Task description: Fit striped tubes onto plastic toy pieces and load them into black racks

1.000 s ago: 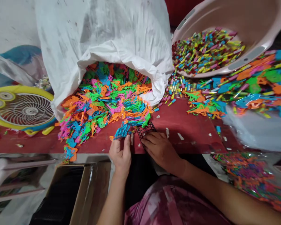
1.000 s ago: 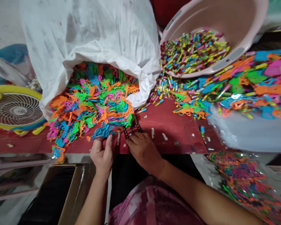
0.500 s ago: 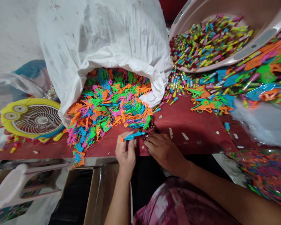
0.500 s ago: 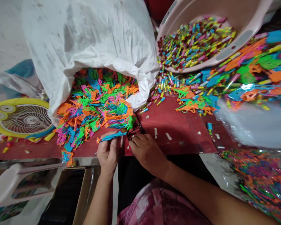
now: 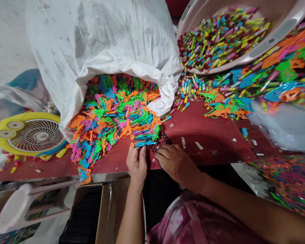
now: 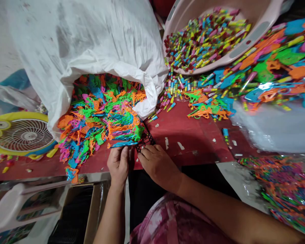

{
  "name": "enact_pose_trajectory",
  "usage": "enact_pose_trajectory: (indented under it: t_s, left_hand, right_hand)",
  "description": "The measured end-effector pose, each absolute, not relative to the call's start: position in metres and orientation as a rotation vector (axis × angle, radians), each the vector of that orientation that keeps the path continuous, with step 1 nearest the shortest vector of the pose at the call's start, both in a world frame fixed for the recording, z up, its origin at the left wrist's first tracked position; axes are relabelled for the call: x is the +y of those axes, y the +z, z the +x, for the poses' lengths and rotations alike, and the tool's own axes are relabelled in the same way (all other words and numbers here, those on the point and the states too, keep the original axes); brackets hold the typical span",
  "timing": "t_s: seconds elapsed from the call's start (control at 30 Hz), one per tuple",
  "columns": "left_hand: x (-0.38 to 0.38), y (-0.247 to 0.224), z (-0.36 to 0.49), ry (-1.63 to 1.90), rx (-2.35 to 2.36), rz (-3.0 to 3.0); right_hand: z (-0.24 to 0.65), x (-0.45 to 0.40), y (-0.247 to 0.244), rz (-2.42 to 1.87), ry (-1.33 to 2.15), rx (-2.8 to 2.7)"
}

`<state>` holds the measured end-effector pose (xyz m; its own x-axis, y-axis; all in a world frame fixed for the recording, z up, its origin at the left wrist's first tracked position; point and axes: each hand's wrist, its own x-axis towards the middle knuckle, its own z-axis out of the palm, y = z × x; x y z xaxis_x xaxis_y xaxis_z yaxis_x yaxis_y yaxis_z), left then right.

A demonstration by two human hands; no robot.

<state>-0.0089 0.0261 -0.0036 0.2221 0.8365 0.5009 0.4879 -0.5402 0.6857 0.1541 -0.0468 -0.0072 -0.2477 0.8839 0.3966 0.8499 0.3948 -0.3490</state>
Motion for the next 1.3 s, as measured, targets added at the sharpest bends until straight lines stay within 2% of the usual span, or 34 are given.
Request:
enact_pose_trajectory:
  t_s: [0.9,1.13,1.3]
  left_hand:
    - [0.027,-0.009,-0.002,1.221,1.207,2.378]
    - [0.019,-0.009,0.009,1.242,1.301,2.228]
    - [0.022,-0.022,0.013,1.313,1.435,1.916]
  right_hand:
    - [0.153,-0.046,-0.008,-1.476,0.115,-2.105]
    - [0.155,-0.046,-0.004,-1.462,0.125,-2.104]
    - [0.154,-0.046,-0.006,-1.461,0.113,-2.085]
